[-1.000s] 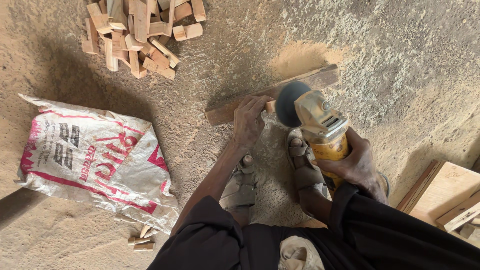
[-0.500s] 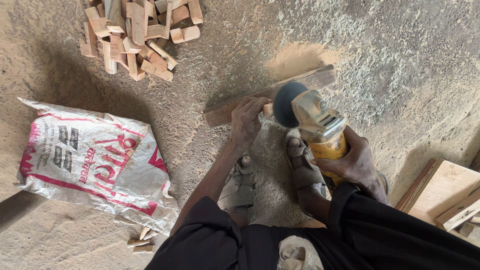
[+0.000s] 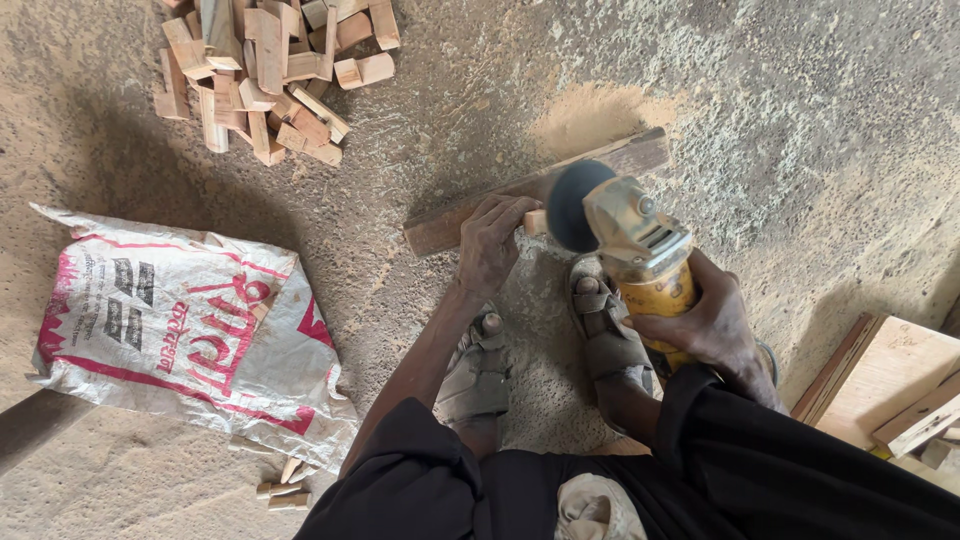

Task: The person uses an angle grinder with a sanding disc to smooth the edges of small wooden blocks. They hold each block against a wooden support on the floor, grind it, then place it in a pile. The process is repeated for multiple blocks.

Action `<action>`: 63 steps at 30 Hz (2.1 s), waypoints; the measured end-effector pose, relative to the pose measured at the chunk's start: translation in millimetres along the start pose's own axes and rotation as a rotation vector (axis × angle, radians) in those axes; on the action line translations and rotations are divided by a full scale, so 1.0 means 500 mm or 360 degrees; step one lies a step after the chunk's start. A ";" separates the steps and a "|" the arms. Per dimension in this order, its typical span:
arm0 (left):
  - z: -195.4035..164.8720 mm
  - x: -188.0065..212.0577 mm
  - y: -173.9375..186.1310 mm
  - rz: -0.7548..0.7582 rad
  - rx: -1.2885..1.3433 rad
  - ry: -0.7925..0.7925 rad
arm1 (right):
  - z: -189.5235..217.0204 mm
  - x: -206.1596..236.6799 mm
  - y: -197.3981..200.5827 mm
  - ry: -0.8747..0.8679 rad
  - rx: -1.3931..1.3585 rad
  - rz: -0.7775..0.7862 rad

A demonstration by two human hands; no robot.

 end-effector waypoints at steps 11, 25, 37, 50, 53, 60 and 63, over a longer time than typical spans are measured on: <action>0.007 0.004 -0.004 0.0054 0.0084 0.0028 | -0.026 0.007 0.003 -0.0092 0.0134 -0.0071; 0.026 -0.010 0.019 0.0294 0.0118 0.0273 | -0.067 0.021 -0.001 -0.0034 -0.0114 -0.0169; -0.004 0.004 0.014 0.0313 -0.0527 0.0065 | -0.073 0.011 -0.023 -0.0096 0.0010 -0.0188; 0.006 0.018 0.026 0.0149 -0.0611 0.0053 | -0.008 0.001 -0.060 0.0042 0.0341 -0.0222; 0.001 0.016 0.024 0.0195 -0.0585 0.0004 | -0.005 0.002 -0.057 0.0023 0.0311 -0.0256; -0.004 0.005 0.030 0.0166 -0.0576 0.0065 | -0.004 -0.001 -0.058 0.0078 0.0375 -0.0261; 0.001 -0.001 0.029 0.0170 -0.0539 0.0128 | -0.004 -0.005 -0.063 0.0047 0.0378 -0.0232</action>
Point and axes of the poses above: each hand's wrist, its own x-axis away from the middle knuckle, its own y-axis out of the back of the hand, z = x × y, the point moved 10 cm from there along -x, towards the middle knuckle, and after that the axes turned 10 degrees about -y, right-handed, at the moved point
